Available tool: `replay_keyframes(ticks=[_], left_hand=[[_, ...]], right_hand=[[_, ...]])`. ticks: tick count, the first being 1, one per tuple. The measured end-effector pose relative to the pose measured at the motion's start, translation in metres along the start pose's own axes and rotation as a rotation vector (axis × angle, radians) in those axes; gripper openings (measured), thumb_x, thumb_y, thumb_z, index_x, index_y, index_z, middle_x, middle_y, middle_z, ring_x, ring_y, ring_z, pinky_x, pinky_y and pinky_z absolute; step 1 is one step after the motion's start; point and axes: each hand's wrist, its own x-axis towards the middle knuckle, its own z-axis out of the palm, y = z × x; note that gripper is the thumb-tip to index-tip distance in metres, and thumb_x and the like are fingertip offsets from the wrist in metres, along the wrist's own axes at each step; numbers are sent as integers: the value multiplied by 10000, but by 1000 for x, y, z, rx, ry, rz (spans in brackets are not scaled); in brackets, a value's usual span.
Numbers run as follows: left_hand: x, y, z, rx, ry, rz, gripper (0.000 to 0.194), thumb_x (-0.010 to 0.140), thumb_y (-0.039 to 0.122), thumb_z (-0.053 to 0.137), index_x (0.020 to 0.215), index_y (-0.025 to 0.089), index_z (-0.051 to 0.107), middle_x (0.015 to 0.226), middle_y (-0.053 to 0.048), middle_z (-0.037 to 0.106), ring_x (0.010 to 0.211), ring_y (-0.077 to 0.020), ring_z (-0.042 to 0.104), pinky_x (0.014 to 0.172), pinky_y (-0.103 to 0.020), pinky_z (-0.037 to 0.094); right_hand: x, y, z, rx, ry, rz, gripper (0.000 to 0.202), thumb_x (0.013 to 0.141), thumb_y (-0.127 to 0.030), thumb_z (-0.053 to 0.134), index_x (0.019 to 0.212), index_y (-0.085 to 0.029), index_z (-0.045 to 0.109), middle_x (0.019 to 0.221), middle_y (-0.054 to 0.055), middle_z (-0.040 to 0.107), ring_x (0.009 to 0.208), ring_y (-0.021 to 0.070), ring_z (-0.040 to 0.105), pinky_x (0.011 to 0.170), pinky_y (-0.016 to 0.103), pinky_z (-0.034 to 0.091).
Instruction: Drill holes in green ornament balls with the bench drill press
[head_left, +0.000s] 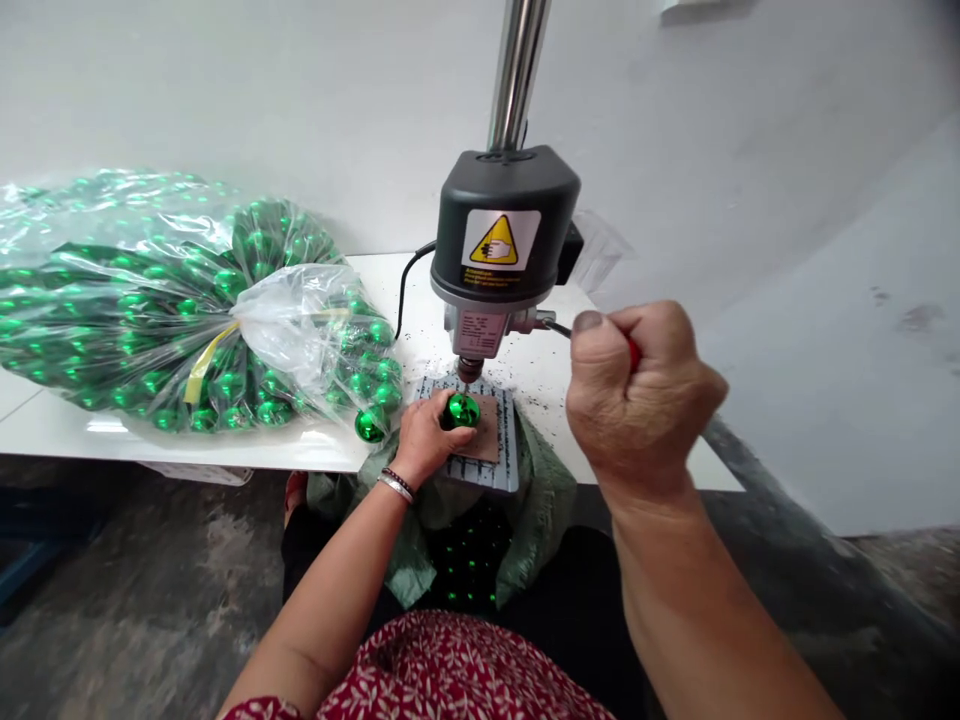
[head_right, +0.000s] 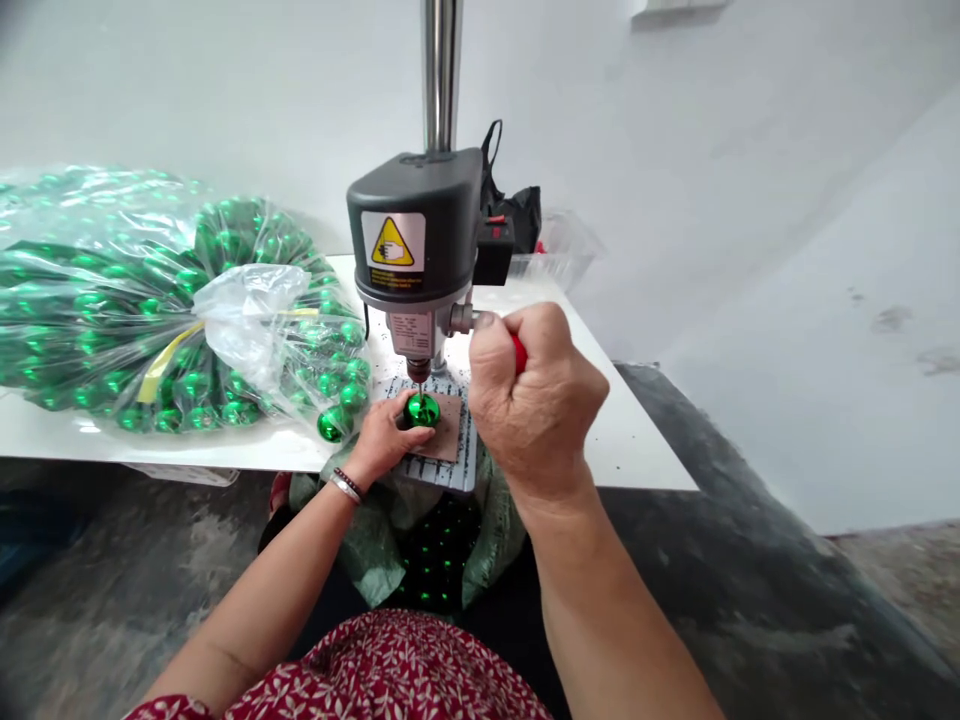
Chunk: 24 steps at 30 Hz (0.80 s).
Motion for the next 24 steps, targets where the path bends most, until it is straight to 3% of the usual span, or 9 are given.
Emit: replay_keyframes(ticks=[11, 21, 24], left_hand=[[0, -4, 3, -10, -8, 16, 550, 736, 336, 784, 1252, 210, 643, 1055, -65, 730, 1027, -275, 617, 957, -395, 456], [0, -4, 3, -49, 2, 19, 537, 727, 307, 791, 1234, 207, 646, 1044, -63, 733, 1003, -265, 635, 949, -399, 461], [1, -3, 3, -57, 14, 16, 547, 716, 309, 798, 1231, 205, 647, 1022, -61, 732, 1001, -267, 636, 945, -401, 463]], right_hand=[[-22, 7, 16, 26, 178, -81, 214, 891, -335, 503, 733, -193, 477, 592, -13, 478, 525, 76, 414, 524, 240, 308], [-45, 19, 19, 28, 158, -129, 182, 893, -307, 489, 761, -183, 487, 617, -15, 536, 540, 67, 452, 539, 209, 348], [-37, 17, 18, 39, 166, -95, 224, 883, -345, 486, 738, -174, 487, 595, -16, 525, 524, 60, 434, 524, 201, 333]])
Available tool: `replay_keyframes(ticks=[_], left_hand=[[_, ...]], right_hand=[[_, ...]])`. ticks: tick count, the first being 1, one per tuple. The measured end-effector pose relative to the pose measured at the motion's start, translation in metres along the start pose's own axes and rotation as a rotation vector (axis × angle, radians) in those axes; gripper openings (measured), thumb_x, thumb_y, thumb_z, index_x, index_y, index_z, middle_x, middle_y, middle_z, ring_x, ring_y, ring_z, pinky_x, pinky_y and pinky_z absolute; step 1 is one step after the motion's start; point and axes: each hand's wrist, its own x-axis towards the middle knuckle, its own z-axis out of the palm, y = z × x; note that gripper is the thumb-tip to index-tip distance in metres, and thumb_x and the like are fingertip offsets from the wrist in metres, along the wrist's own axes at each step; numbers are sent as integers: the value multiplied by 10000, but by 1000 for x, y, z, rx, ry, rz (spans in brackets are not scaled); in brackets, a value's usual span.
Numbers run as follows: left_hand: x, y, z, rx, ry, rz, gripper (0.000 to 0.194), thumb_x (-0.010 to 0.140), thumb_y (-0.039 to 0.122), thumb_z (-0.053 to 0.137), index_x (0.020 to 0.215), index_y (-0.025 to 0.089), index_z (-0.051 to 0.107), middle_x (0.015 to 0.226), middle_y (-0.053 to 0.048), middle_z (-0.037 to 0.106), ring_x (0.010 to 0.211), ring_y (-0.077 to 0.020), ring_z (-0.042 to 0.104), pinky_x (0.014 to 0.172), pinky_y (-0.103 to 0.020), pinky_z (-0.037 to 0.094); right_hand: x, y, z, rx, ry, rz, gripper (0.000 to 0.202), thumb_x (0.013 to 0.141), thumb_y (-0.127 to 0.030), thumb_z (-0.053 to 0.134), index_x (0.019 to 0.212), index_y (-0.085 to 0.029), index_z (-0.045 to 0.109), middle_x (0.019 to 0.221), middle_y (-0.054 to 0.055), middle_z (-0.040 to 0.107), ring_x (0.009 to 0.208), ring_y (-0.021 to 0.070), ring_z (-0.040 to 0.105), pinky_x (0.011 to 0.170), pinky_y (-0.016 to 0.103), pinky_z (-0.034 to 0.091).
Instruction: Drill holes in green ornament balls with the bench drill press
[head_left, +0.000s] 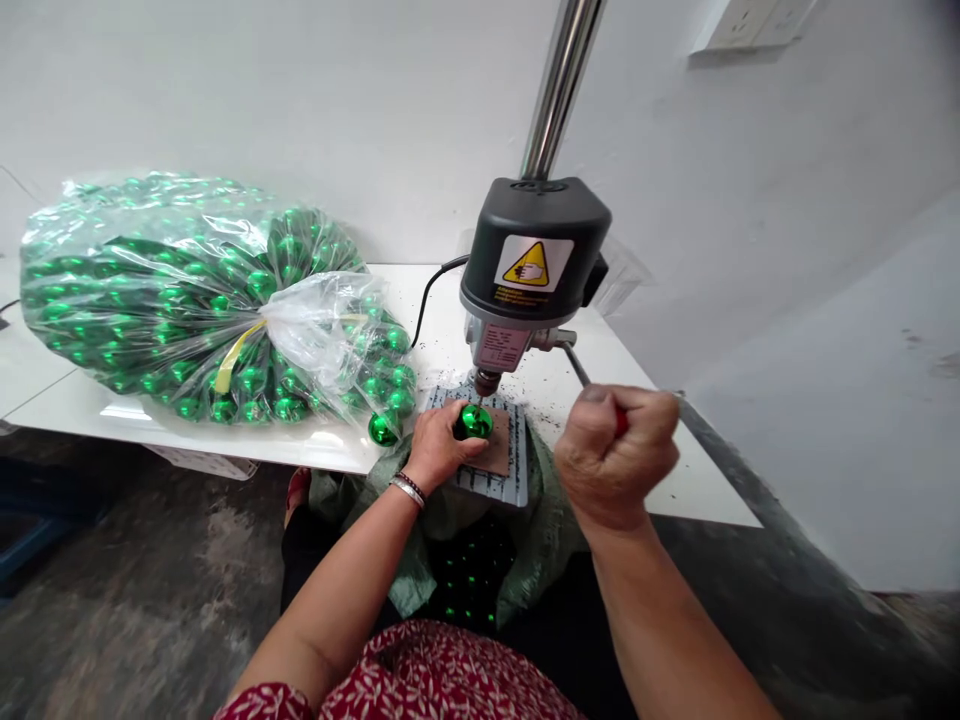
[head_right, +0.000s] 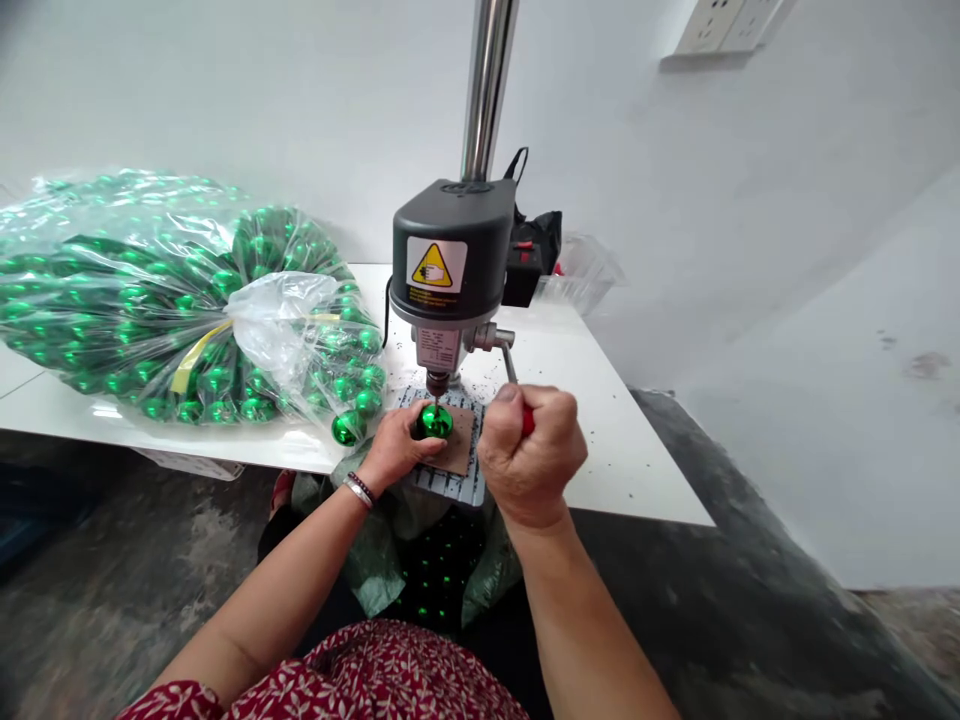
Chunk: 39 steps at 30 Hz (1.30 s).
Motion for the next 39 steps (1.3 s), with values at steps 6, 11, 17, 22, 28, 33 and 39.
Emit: replay_keyframes(ticks=[6, 11, 17, 22, 28, 33, 39], left_hand=[[-8, 5, 0, -163, 32, 12, 446, 692, 215, 776, 1122, 192, 660, 960, -29, 722, 909, -222, 650, 871, -353, 497], [-39, 7, -12, -198, 5, 35, 551, 693, 206, 779, 1220, 182, 619, 1177, -89, 696, 1110, -262, 628, 1017, -416, 475], [-77, 6, -38, -207, -156, 171, 680, 689, 288, 822, 1326, 243, 588, 1343, -97, 633, 1230, -260, 587, 1096, -424, 451], [-78, -27, -55, -132, 403, -144, 277, 910, 307, 551, 1128, 171, 654, 1058, -96, 696, 868, -182, 646, 893, -357, 533], [-59, -62, -60, 27, 359, -327, 523, 823, 337, 677, 1285, 120, 560, 1155, -153, 631, 898, -211, 641, 899, -384, 524], [-47, -55, -55, 292, 213, -372, 614, 823, 383, 677, 1381, 179, 527, 1199, -180, 572, 1094, -324, 624, 923, -438, 514], [-47, -58, -56, 354, 244, -354, 574, 744, 282, 735, 1283, 173, 572, 1265, -170, 502, 1156, -329, 598, 967, -441, 515]], right_hand=[[71, -16, 6, 58, -180, 218, 312, 875, -403, 518, 692, -157, 460, 542, -65, 390, 506, 17, 292, 526, 186, 237], [93, -26, 10, 15, -255, 400, 309, 883, -289, 573, 666, -159, 394, 560, -80, 343, 552, 19, 283, 597, 204, 266], [87, -26, 13, 54, -234, 435, 276, 885, -248, 568, 679, -153, 409, 588, -71, 362, 588, 32, 308, 647, 229, 298], [87, -23, 14, 99, -198, 397, 259, 875, -243, 569, 682, -151, 422, 578, -70, 370, 580, 32, 312, 631, 235, 297], [84, -21, 15, 102, -175, 361, 252, 872, -242, 560, 683, -153, 418, 577, -68, 382, 580, 24, 323, 605, 210, 285], [84, -20, 14, 135, -167, 326, 241, 878, -246, 545, 695, -153, 418, 576, -70, 379, 577, 21, 311, 596, 206, 284], [85, -22, 13, 120, -176, 325, 246, 875, -220, 536, 679, -154, 401, 584, -70, 380, 580, 16, 306, 606, 204, 282]])
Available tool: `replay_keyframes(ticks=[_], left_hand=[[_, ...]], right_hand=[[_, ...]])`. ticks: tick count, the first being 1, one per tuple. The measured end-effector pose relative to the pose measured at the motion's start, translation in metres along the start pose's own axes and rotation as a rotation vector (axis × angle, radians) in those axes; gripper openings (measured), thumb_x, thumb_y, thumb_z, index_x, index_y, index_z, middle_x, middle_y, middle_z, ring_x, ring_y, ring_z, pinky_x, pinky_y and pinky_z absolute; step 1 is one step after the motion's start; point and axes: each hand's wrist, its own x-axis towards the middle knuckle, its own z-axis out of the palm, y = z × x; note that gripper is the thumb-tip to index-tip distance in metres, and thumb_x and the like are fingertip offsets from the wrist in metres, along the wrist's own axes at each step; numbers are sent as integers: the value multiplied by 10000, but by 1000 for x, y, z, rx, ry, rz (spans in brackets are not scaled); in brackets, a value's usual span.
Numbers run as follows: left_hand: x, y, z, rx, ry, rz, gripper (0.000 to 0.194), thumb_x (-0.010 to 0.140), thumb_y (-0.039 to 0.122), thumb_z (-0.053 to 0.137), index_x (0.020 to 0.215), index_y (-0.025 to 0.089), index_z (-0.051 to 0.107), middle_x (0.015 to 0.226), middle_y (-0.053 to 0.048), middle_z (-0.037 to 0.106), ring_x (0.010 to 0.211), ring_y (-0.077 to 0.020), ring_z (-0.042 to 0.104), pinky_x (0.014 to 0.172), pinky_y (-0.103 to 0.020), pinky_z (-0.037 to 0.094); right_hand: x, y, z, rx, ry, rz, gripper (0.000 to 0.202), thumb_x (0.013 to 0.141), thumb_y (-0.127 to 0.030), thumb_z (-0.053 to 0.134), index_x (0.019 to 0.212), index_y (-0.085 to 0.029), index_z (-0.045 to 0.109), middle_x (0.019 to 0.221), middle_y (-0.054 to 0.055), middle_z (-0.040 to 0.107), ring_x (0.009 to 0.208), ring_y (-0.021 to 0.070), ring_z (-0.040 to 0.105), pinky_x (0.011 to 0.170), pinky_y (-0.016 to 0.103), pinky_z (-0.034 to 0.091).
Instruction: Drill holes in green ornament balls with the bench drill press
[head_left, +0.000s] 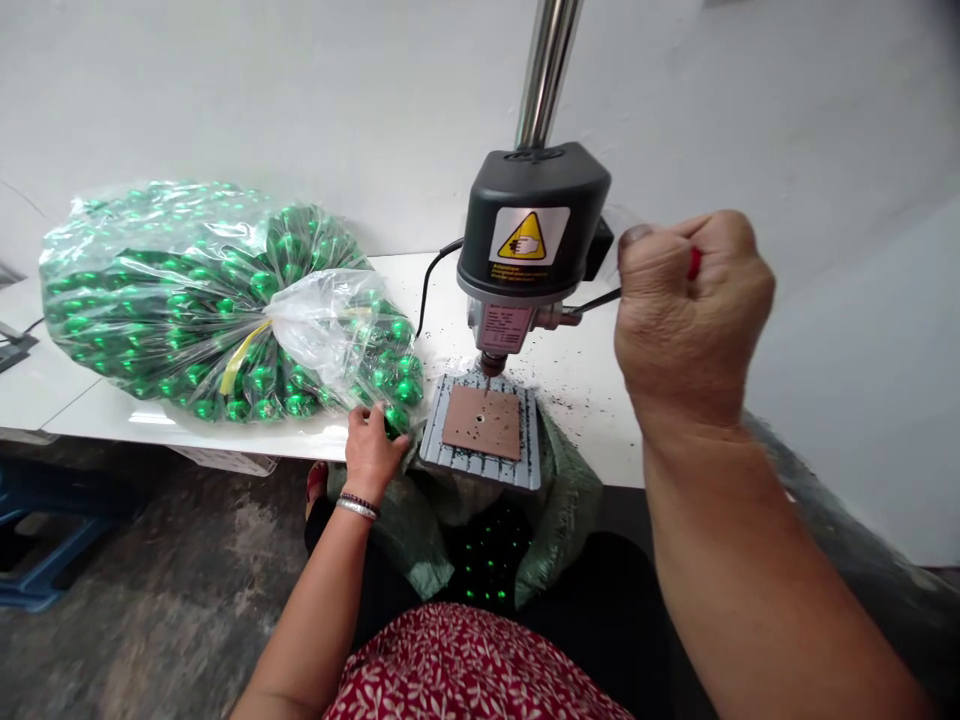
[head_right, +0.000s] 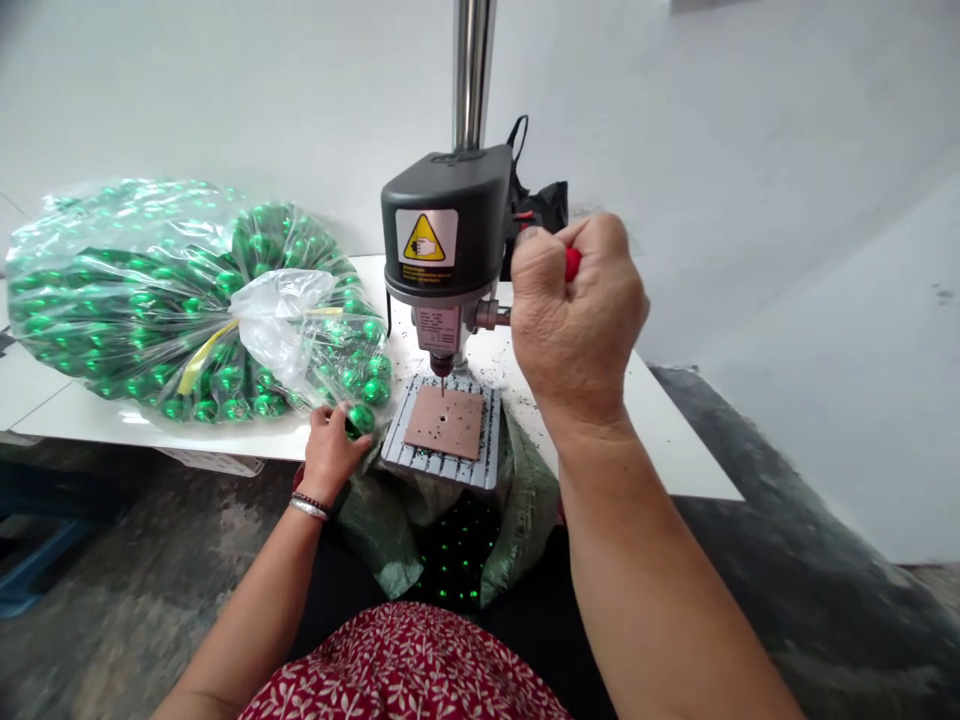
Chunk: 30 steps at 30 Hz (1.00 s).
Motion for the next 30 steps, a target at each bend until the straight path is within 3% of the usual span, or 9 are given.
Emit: replay_keyframes(ticks=[5, 7, 10, 13, 16, 18, 21, 26, 30], left_hand=[[-21, -8, -27, -193, 297, 160, 514, 741, 276, 725, 1215, 166, 559, 1306, -172, 493, 1300, -325, 487, 1097, -454, 438], [-30, -2, -42, -360, 301, 205, 545, 750, 320, 712, 1248, 194, 528, 1287, -143, 530, 1272, -306, 512, 1081, -446, 455], [-39, 15, -49, -793, -20, 157, 591, 803, 387, 639, 1339, 238, 440, 1182, -90, 612, 1048, -232, 634, 934, -393, 543], [-40, 33, -37, -1223, -402, -56, 550, 868, 469, 503, 1365, 271, 376, 1059, -66, 652, 809, -171, 670, 756, -353, 576], [-35, 44, -18, -1410, -585, -211, 573, 794, 504, 604, 1288, 274, 427, 1006, -44, 647, 752, -143, 661, 691, -301, 556], [-31, 48, -8, -1421, -612, -233, 655, 683, 436, 741, 1248, 263, 458, 953, -14, 633, 737, -120, 641, 657, -248, 527], [-21, 52, -2, -1272, -547, -181, 759, 596, 329, 817, 1268, 236, 476, 908, 16, 618, 688, -87, 588, 599, -200, 483], [2, 62, -1, -945, -557, 26, 589, 729, 365, 740, 1259, 189, 552, 900, -2, 640, 676, -91, 591, 565, -188, 490], [16, 71, 1, -908, -628, -30, 478, 806, 326, 664, 1248, 182, 554, 922, -27, 666, 626, -92, 634, 508, -176, 474]], right_hand=[[-1, 0, 0, 8, -4, 6, 259, 896, -222, 515, 682, -154, 386, 598, -73, 354, 590, 9, 297, 622, 199, 283], [-2, 0, 0, 22, -2, 3, 261, 903, -228, 506, 686, -154, 383, 601, -74, 350, 588, 7, 293, 617, 193, 279], [-3, 0, 0, 41, 6, 1, 264, 902, -236, 513, 687, -153, 385, 594, -77, 343, 578, 4, 282, 599, 179, 268], [-2, -1, 0, 52, -9, 22, 268, 895, -245, 536, 690, -152, 390, 586, -83, 319, 572, 4, 270, 585, 172, 262], [-2, -3, -1, 41, -40, 36, 265, 898, -253, 536, 697, -155, 393, 587, -86, 316, 573, 8, 277, 586, 172, 271], [-2, -4, -2, 23, -48, 42, 267, 899, -243, 537, 695, -159, 387, 579, -88, 304, 564, 10, 278, 591, 172, 280], [-1, -7, -3, 29, -51, 43, 290, 899, -252, 550, 688, -167, 371, 570, -89, 276, 535, 9, 273, 577, 169, 274], [0, -9, -4, -36, -71, 69, 331, 901, -322, 552, 680, -183, 348, 579, -80, 268, 555, 20, 291, 604, 173, 287], [1, -8, -4, -27, -92, 65, 312, 907, -365, 526, 710, -188, 360, 625, -65, 326, 599, 30, 289, 643, 177, 295]])
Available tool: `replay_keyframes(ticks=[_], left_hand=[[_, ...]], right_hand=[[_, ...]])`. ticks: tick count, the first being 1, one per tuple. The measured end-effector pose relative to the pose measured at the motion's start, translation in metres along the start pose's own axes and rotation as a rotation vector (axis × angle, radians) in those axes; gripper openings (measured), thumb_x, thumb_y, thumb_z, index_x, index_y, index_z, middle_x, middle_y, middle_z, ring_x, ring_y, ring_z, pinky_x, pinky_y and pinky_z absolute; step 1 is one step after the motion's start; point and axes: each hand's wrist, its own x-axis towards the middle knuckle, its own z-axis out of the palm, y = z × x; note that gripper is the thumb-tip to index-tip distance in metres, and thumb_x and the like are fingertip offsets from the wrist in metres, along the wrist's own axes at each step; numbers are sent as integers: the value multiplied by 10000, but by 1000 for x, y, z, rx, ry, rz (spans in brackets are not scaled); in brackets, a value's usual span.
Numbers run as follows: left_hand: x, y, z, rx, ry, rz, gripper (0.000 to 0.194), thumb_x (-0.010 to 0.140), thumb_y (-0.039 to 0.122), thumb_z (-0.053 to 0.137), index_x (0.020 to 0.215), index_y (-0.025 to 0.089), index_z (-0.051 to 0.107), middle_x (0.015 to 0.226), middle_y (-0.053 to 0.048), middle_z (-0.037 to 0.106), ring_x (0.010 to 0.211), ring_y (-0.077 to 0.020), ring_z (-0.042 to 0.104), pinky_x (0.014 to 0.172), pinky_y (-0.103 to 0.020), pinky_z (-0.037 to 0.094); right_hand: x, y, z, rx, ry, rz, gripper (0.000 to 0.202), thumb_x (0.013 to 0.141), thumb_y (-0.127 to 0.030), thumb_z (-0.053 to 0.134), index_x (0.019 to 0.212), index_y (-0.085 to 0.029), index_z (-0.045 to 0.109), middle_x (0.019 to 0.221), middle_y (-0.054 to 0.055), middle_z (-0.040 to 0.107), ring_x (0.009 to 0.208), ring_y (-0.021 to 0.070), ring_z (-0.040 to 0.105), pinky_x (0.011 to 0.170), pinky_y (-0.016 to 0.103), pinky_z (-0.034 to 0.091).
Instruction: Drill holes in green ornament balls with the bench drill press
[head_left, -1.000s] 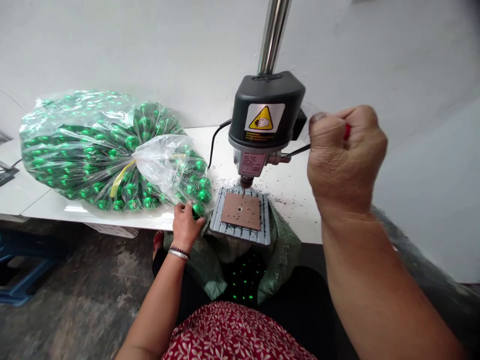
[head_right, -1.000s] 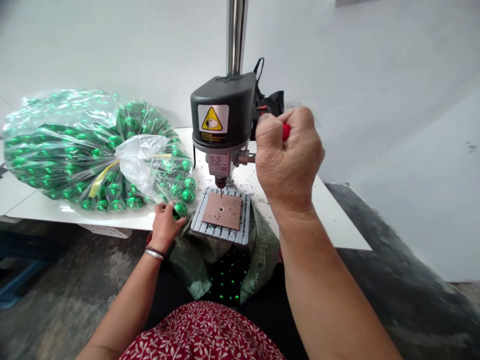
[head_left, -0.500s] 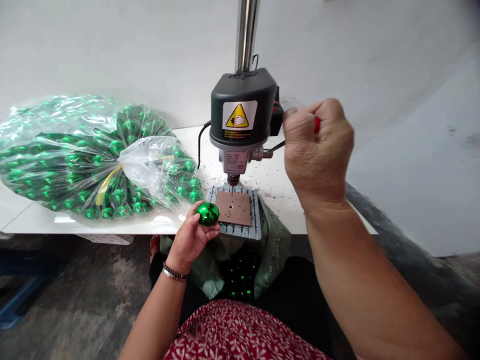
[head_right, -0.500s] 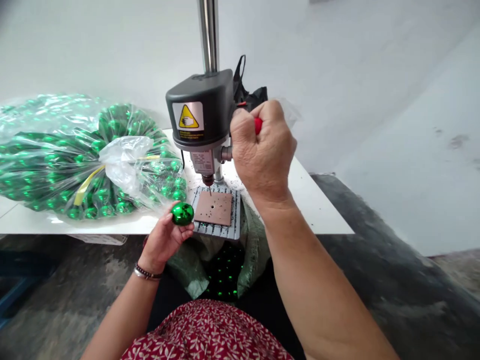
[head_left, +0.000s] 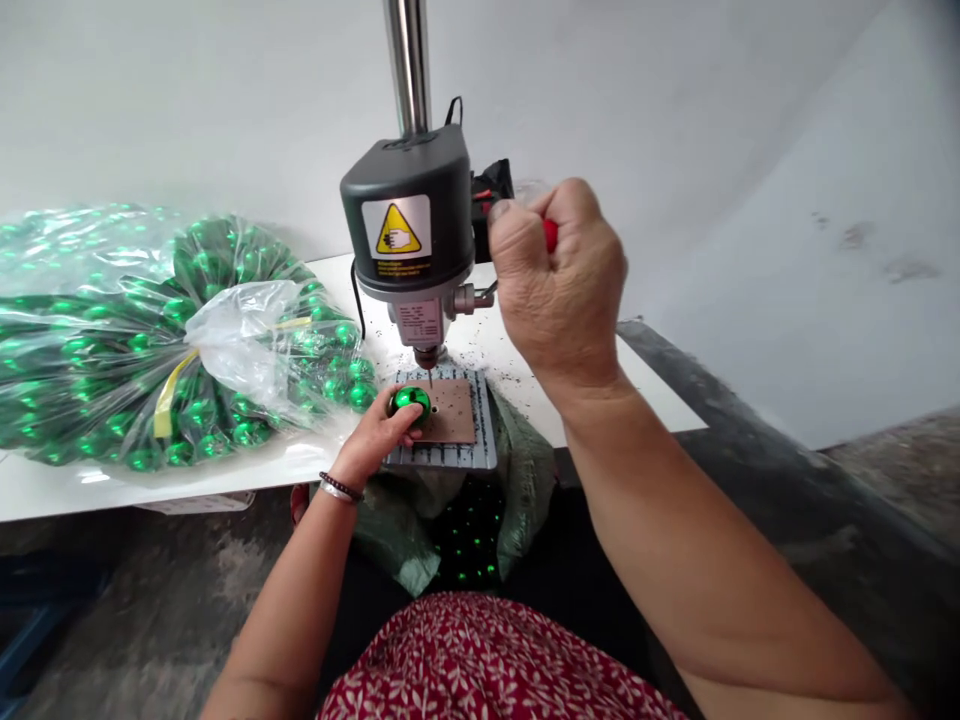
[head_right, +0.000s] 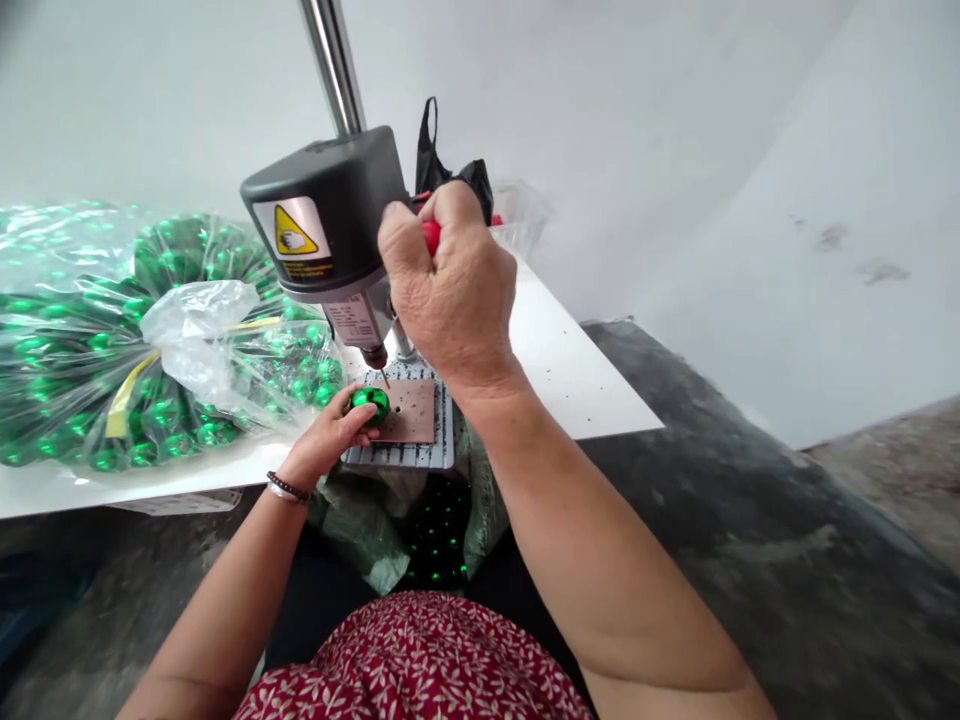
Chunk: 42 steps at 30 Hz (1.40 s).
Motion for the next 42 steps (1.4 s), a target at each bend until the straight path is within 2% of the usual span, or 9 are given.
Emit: replay_keyframes(ticks=[5, 11, 15, 18, 21, 26, 32, 38, 42], left_hand=[[9, 4, 5, 12, -34, -18, 386, 825, 326, 652, 1180, 177, 617, 983, -51, 684, 605, -81, 652, 498, -164, 465], [12, 8, 8, 97, -35, -50, 457, 816, 318, 661, 1246, 171, 618, 821, -10, 652, 562, -78, 613, 521, -177, 487], [14, 11, 10, 287, -31, 1, 515, 811, 338, 661, 1295, 171, 607, 732, 13, 627, 545, -98, 572, 517, -205, 468], [17, 13, 13, 486, 22, 98, 536, 763, 335, 711, 1270, 179, 636, 861, -15, 692, 722, -153, 640, 692, -266, 530], [17, 13, 16, 581, 43, 185, 524, 731, 323, 742, 1226, 171, 666, 1005, -39, 721, 935, -208, 656, 877, -308, 519], [15, 5, 19, 523, 57, 176, 611, 717, 301, 757, 1293, 152, 620, 1098, -59, 718, 1005, -221, 652, 926, -322, 507], [17, -4, 19, 438, 39, 177, 583, 716, 290, 766, 1269, 164, 628, 1069, -41, 719, 967, -200, 650, 907, -306, 503], [19, -4, 21, 442, 60, 162, 620, 712, 287, 778, 1289, 134, 610, 1076, -65, 714, 960, -198, 642, 906, -306, 490], [20, -3, 22, 435, 63, 187, 543, 698, 277, 780, 1208, 147, 644, 1004, -40, 708, 909, -178, 627, 870, -292, 486]], right_hand=[[0, -2, -3, 9, -28, 48, 348, 893, -365, 580, 706, -197, 338, 647, -52, 369, 622, 50, 300, 654, 202, 307], [1, -4, -5, -23, -46, 74, 386, 879, -382, 614, 689, -198, 333, 630, -42, 378, 607, 57, 309, 640, 209, 325], [0, 6, 0, 20, -12, 2, 325, 910, -391, 559, 715, -199, 383, 651, -36, 409, 614, 56, 379, 639, 213, 350], [0, 17, 3, 55, 5, -94, 306, 940, -453, 487, 774, -201, 433, 691, -31, 464, 663, 58, 463, 672, 222, 395], [1, 25, 4, 104, -4, -163, 345, 949, -517, 426, 800, -207, 451, 693, -32, 485, 671, 52, 481, 679, 226, 412], [-3, 20, 1, 104, 4, -141, 343, 935, -482, 462, 750, -196, 428, 609, -52, 423, 585, 33, 414, 618, 206, 376], [-20, 15, -6, 105, 42, -122, 306, 883, -430, 539, 745, -172, 450, 564, -76, 354, 533, 23, 289, 551, 186, 307], [-26, 18, -6, 86, 58, -107, 313, 867, -456, 541, 759, -169, 481, 581, -68, 375, 546, 30, 284, 544, 186, 296], [-27, 18, -6, 84, 70, -76, 305, 859, -454, 547, 779, -163, 499, 610, -60, 398, 568, 28, 301, 566, 193, 307]])
